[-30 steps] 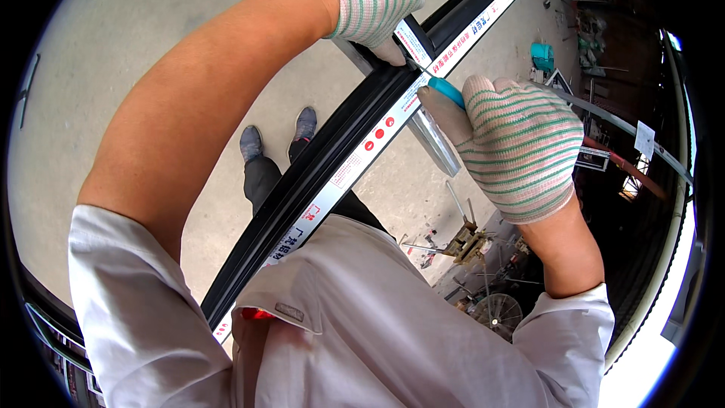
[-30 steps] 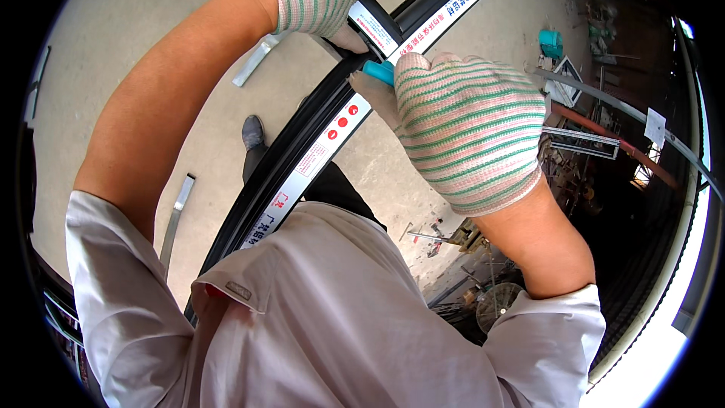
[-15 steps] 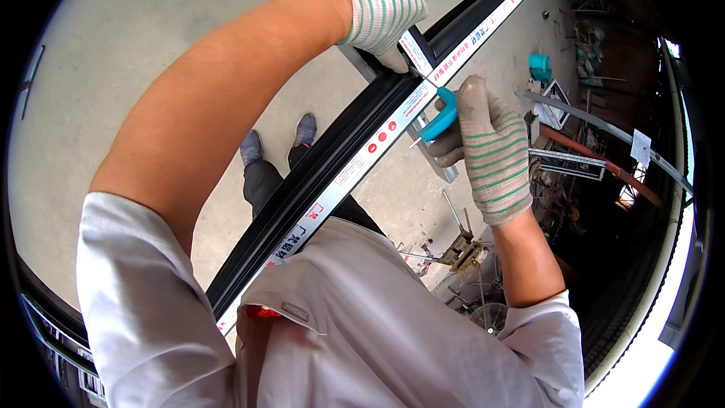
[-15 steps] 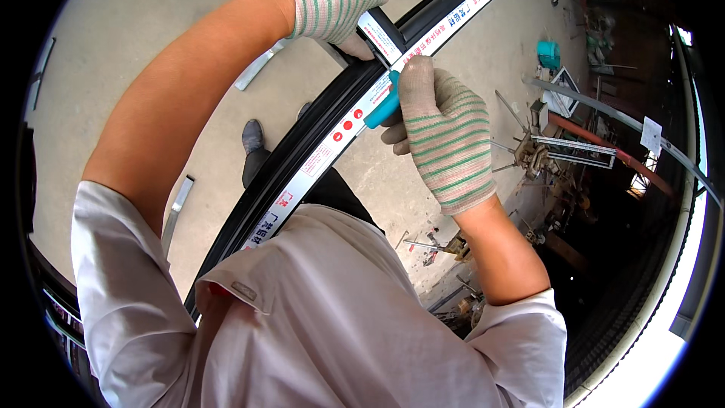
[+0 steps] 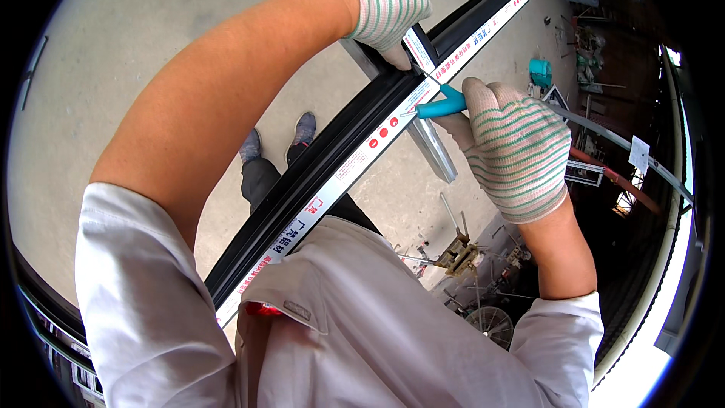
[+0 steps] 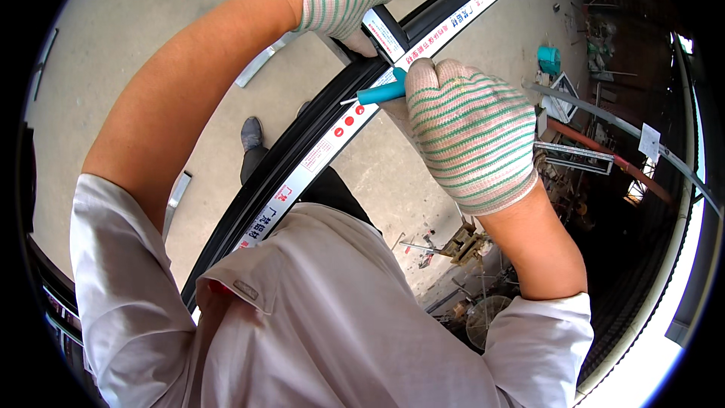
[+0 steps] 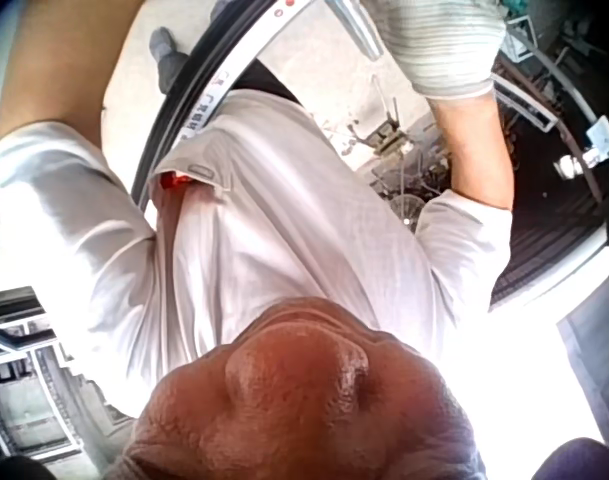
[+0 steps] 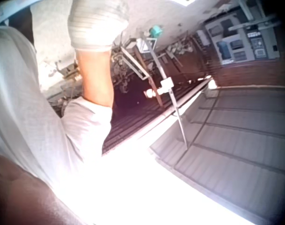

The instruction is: The person assembles a window frame by inserting metal corner connectors into the frame joints and tapping them into place with a small hammer. The person repeatedly lifts and repositions the frame to access different corners, then walks to a nearby stack of materials to retrieve additional connectors before returning to continue assembly.

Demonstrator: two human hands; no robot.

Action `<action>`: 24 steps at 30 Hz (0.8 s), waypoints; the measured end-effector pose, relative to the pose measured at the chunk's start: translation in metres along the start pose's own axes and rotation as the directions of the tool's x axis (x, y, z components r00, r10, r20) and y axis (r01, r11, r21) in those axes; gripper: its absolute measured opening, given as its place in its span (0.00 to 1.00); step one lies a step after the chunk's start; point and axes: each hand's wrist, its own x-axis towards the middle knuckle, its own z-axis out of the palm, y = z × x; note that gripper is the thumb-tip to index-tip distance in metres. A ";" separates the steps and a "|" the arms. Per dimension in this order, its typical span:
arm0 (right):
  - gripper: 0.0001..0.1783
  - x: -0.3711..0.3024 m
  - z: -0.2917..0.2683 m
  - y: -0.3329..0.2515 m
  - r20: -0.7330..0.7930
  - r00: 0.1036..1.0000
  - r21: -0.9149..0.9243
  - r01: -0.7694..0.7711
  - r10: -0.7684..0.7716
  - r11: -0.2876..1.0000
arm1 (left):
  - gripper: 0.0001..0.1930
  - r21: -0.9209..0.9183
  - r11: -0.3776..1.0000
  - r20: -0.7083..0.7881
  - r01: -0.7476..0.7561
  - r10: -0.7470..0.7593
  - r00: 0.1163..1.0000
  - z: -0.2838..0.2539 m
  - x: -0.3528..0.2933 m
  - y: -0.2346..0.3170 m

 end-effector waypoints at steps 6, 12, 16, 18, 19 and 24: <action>0.27 0.010 0.017 -0.022 0.212 0.812 0.665 -0.528 0.544 0.529 | 0.25 -0.027 1.000 -0.030 -0.012 0.011 0.999 0.003 -0.001 -0.001; 0.27 0.007 0.029 -0.026 0.636 0.597 0.770 -0.528 0.489 -0.358 | 0.24 -0.049 0.999 -0.050 -0.014 0.011 0.999 0.001 -0.006 -0.002; 0.27 0.005 0.039 -0.021 0.129 0.700 0.819 -0.475 0.702 0.323 | 0.24 -0.033 0.999 -0.052 -0.025 0.023 0.998 0.001 -0.004 -0.001; 0.32 0.003 0.026 -0.012 -0.197 0.838 0.623 -0.294 0.509 0.725 | 0.24 -0.037 0.999 -0.052 -0.024 0.023 0.998 0.003 -0.004 -0.003; 0.32 -0.002 0.019 0.001 -0.305 0.910 0.394 -0.150 0.283 0.907 | 0.24 -0.049 0.998 -0.046 -0.026 0.024 0.999 0.003 -0.004 -0.003; 0.35 -0.006 0.000 0.007 -0.165 0.984 -0.099 0.051 -0.067 0.994 | 0.25 -0.035 0.999 -0.020 0.002 -0.003 1.000 0.001 -0.004 -0.001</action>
